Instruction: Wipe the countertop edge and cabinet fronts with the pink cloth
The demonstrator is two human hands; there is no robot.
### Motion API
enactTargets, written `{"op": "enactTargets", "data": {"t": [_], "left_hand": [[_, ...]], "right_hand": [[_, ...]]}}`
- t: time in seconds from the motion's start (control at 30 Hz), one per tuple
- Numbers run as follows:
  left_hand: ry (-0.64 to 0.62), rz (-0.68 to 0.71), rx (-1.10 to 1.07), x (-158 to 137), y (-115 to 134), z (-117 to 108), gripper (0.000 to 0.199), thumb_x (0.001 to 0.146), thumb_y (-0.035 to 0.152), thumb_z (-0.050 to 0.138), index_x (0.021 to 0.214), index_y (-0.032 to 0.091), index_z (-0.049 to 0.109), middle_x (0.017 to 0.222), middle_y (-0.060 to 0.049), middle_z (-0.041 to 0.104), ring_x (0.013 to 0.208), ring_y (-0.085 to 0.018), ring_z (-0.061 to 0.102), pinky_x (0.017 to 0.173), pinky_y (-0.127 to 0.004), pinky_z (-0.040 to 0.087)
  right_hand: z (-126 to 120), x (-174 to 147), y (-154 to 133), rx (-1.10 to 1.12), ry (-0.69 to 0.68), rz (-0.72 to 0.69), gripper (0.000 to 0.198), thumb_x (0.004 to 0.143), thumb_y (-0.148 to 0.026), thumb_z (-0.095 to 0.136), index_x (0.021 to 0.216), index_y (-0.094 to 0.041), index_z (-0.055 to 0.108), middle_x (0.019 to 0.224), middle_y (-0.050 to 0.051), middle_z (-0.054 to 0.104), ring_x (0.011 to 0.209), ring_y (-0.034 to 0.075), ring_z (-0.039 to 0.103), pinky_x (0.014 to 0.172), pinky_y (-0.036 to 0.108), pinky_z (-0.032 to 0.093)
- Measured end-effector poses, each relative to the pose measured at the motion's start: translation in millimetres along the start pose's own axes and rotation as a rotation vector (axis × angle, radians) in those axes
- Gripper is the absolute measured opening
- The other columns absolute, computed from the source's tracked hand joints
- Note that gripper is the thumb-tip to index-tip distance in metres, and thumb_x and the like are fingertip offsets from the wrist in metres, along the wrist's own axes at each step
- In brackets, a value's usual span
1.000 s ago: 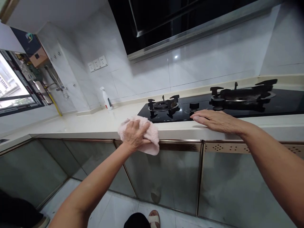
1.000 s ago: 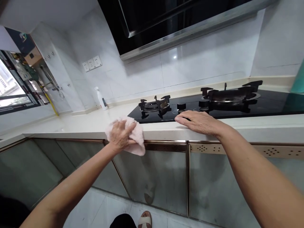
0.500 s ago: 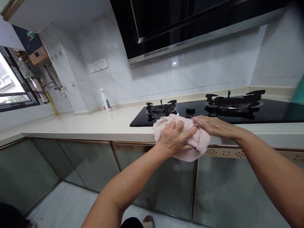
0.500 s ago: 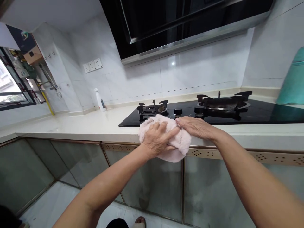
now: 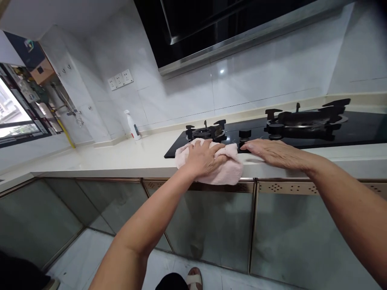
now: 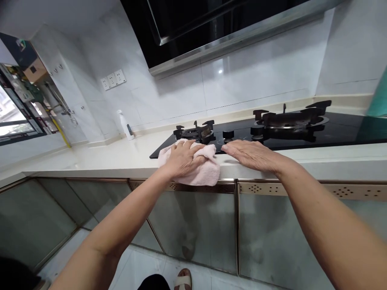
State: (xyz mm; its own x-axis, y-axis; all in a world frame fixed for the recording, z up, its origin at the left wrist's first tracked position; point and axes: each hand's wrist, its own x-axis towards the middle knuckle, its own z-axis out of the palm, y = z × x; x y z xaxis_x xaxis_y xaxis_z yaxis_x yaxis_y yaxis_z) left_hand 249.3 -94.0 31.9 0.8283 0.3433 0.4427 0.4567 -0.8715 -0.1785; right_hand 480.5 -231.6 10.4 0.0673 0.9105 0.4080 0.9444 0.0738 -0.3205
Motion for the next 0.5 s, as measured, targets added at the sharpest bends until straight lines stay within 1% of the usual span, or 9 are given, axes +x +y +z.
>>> {"op": "enactTargets", "data": {"t": [0.1,0.17,0.23,0.27,0.3,0.37,0.43,0.5], "left_hand": [[-0.090,-0.043,-0.062,27,5,0,0.061,0.098,0.069,0.027,0.146,0.039,0.051,0.151,-0.005,0.051,0.137,-0.038,0.046,0.112,-0.063,0.035],[-0.118,-0.082,-0.112,37,-2,-1,0.063,0.098,0.068,0.028,0.151,0.037,0.044,0.152,-0.007,0.051,0.139,-0.037,0.046,0.113,-0.061,0.035],[-0.109,-0.127,-0.158,40,-15,-2,0.073,0.095,0.070,0.035,0.157,0.032,0.033,0.157,-0.010,0.045,0.142,-0.034,0.045,0.114,-0.054,0.037],[-0.098,-0.154,-0.170,38,-23,-3,0.079,0.093,0.071,0.038,0.158,0.028,0.030,0.159,-0.012,0.043,0.143,-0.033,0.044,0.115,-0.050,0.038],[-0.093,-0.187,-0.169,35,-32,-4,0.083,0.090,0.072,0.042,0.157,0.023,0.031,0.158,-0.014,0.042,0.143,-0.033,0.044,0.114,-0.046,0.039],[-0.114,-0.265,-0.126,24,-50,-8,0.085,0.087,0.075,0.045,0.151,0.019,0.039,0.153,-0.017,0.048,0.141,-0.034,0.046,0.112,-0.044,0.041],[-0.171,-0.356,-0.052,11,-68,-13,0.082,0.086,0.076,0.044,0.148,0.023,0.044,0.148,-0.016,0.054,0.139,-0.037,0.048,0.112,-0.050,0.040],[-0.230,-0.421,-0.012,-2,-86,-18,0.080,0.085,0.076,0.042,0.151,0.030,0.039,0.151,-0.014,0.053,0.138,-0.039,0.049,0.111,-0.056,0.039]], "right_hand": [[-1,-1,2,-0.019,-0.003,-0.004,0.068,0.091,-0.072,0.021,0.122,-0.034,0.068,0.136,0.003,0.065,0.130,0.033,0.057,0.118,0.056,0.040],[-2,-2,2,-0.024,-0.017,-0.017,0.068,0.092,-0.072,0.021,0.123,-0.034,0.067,0.135,0.003,0.066,0.129,0.032,0.058,0.117,0.055,0.040],[-3,-3,0,-0.026,-0.028,-0.015,0.068,0.092,-0.073,0.021,0.124,-0.034,0.067,0.136,0.003,0.066,0.131,0.031,0.057,0.118,0.055,0.040],[-4,-3,-2,-0.030,-0.031,-0.007,0.069,0.092,-0.074,0.021,0.124,-0.033,0.067,0.137,0.003,0.065,0.132,0.031,0.056,0.119,0.054,0.039],[-4,-4,-4,-0.034,-0.035,0.002,0.070,0.092,-0.075,0.021,0.124,-0.032,0.067,0.138,0.003,0.064,0.134,0.032,0.055,0.120,0.055,0.038],[-5,-5,-8,-0.039,-0.041,0.013,0.073,0.091,-0.077,0.020,0.121,-0.031,0.067,0.139,0.004,0.064,0.136,0.033,0.052,0.120,0.055,0.036],[-6,-6,-13,-0.033,-0.042,0.015,0.073,0.091,-0.078,0.018,0.117,-0.031,0.068,0.138,0.004,0.064,0.136,0.034,0.052,0.120,0.056,0.036],[-6,-8,-16,-0.027,-0.042,0.022,0.073,0.091,-0.078,0.018,0.114,-0.031,0.068,0.136,0.004,0.065,0.135,0.034,0.052,0.119,0.057,0.036]]}}
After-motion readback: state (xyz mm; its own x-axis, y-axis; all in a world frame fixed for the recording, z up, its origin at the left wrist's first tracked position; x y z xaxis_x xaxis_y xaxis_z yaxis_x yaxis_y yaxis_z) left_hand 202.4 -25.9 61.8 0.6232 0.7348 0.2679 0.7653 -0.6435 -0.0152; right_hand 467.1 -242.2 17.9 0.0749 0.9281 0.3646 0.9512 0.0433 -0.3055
